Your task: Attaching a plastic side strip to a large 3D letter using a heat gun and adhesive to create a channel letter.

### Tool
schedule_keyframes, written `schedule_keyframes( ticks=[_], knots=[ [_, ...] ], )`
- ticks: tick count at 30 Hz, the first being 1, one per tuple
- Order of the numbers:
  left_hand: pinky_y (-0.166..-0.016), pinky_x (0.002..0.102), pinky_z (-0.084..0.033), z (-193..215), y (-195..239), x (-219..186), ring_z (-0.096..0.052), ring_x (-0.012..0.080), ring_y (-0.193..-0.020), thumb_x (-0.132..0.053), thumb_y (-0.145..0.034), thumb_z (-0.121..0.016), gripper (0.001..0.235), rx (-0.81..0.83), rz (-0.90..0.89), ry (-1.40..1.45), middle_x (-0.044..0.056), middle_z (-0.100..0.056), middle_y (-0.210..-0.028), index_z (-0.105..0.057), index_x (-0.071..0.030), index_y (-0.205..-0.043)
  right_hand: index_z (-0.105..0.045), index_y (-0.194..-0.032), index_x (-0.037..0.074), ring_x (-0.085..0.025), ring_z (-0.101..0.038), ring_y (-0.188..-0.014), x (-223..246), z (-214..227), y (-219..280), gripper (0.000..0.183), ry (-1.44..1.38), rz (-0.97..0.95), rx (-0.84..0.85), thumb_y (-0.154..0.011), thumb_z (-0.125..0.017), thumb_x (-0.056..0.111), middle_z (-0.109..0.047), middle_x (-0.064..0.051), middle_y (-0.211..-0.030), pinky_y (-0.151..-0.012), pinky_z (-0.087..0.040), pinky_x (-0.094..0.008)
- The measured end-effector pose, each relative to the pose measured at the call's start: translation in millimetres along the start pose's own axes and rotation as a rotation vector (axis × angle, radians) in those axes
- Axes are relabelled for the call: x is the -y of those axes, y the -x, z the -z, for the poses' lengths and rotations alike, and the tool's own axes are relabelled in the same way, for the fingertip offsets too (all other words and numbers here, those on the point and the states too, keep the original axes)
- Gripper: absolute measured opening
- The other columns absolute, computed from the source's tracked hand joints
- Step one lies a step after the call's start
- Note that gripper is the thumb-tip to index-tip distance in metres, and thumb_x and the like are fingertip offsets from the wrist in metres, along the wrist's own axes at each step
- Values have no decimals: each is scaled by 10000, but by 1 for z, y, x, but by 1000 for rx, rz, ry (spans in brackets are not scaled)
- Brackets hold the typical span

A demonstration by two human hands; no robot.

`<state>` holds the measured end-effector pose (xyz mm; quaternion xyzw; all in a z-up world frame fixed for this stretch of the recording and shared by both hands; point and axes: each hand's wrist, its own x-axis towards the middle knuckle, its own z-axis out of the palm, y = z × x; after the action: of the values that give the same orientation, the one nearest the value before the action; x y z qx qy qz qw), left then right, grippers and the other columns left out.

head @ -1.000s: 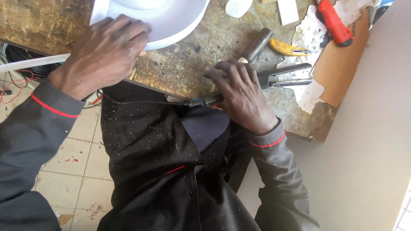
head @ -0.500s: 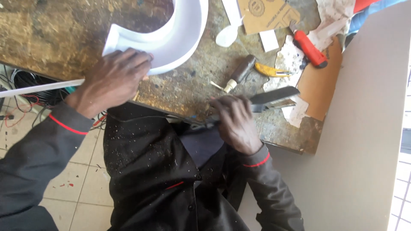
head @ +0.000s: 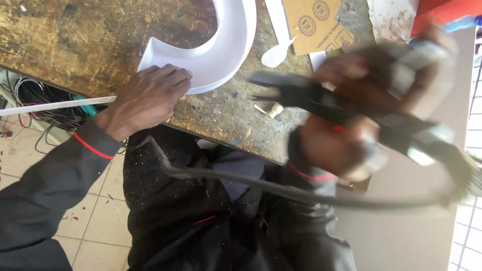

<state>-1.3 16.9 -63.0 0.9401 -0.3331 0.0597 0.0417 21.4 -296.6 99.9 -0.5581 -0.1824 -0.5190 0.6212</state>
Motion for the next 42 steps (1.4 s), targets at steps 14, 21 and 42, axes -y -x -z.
schedule_keyframes(
  ticks=[14, 21, 42],
  knots=[
    [-843, 381, -645, -7, -4, 3, -677, 152, -907, -363, -1130, -750, 201, 13, 25, 53, -18, -664, -1036, -669, -185, -1081, -629, -1422, 249, -144, -599, -769, -38, -97, 76, 334, -616, -471, 592, -1165, -824, 338, -663, 5, -1063, -619, -529, -276],
    [-807, 343, -566, 2, -1, 1, -539, 137, -851, -284, -1142, -760, 226, -39, 11, 10, -29, -548, -985, -622, -182, -994, -578, -1265, 155, -129, -552, -968, -21, -101, 93, 361, -492, -511, 493, -1048, -866, 132, -606, -1, -1141, -765, -508, -229],
    [-835, 448, -639, 16, -1, 2, -658, 252, -914, -26, -1089, -693, 164, -86, 55, 234, 46, -669, -1101, -668, -93, -1236, -554, -1085, 140, -140, -621, -813, 7, -110, 77, 212, -125, -473, 549, -1076, -764, 112, -582, -16, -995, -756, -596, -298]
  ],
)
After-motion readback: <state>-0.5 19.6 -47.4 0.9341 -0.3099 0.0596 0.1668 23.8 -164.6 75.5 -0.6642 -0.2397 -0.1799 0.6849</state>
